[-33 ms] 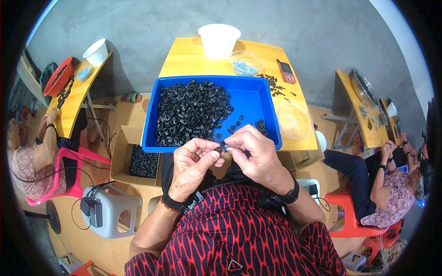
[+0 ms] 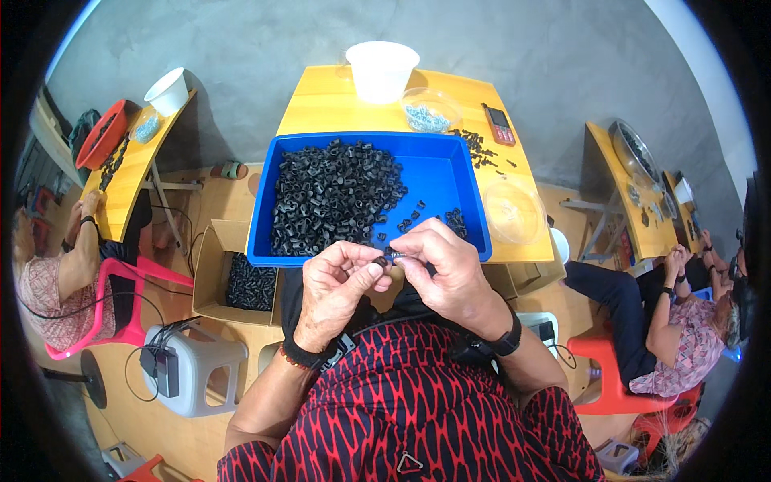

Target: Hand-assembling small black plastic components at a workstation.

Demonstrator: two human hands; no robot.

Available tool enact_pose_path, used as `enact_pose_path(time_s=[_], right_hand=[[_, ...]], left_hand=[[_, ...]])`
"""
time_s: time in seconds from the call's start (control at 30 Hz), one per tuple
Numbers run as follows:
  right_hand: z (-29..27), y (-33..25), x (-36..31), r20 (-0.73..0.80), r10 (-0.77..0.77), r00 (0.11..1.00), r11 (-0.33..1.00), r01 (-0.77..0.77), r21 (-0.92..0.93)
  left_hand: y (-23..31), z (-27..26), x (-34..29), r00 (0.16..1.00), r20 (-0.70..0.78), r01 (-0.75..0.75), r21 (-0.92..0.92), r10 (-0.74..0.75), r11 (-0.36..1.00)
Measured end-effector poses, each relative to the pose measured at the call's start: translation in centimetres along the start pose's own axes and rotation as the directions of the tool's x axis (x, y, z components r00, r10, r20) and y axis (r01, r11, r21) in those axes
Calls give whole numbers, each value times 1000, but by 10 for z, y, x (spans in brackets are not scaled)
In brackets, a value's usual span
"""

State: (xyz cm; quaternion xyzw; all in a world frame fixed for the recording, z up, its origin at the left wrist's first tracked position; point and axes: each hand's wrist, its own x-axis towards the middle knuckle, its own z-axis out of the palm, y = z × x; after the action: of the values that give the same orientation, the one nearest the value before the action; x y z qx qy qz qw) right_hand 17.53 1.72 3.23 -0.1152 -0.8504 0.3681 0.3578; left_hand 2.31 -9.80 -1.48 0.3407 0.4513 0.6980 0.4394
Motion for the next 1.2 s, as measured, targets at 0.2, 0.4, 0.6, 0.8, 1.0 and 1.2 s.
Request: enact_pose_path(time_s=[0.2, 0.4, 0.6, 0.8, 1.0, 1.2], right_hand=[[-1, 7, -1, 7, 16, 1000, 996, -17, 90], [8, 19, -6, 52, 352, 935, 681, -294, 671], [14, 29, -12, 70, 286, 956, 690, -256, 677], [16, 28, -14, 102, 281, 954, 682, -274, 678], [14, 30, -15, 109, 284, 953, 701, -284, 654], [12, 27, -14, 60, 253, 966, 827, -248, 504]], left_hand=[[1, 0, 4, 1000, 6, -4, -11, 4, 1000], [6, 1, 3, 1000, -16, 21, -9, -21, 1000], [6, 4, 1, 1000, 3, 29, -63, -29, 998], [3, 2, 1, 999, 31, 40, -89, -38, 995], [2, 1, 1, 997, 51, 55, -66, -52, 996], [2, 1, 1, 998, 55, 37, -58, -34, 998]])
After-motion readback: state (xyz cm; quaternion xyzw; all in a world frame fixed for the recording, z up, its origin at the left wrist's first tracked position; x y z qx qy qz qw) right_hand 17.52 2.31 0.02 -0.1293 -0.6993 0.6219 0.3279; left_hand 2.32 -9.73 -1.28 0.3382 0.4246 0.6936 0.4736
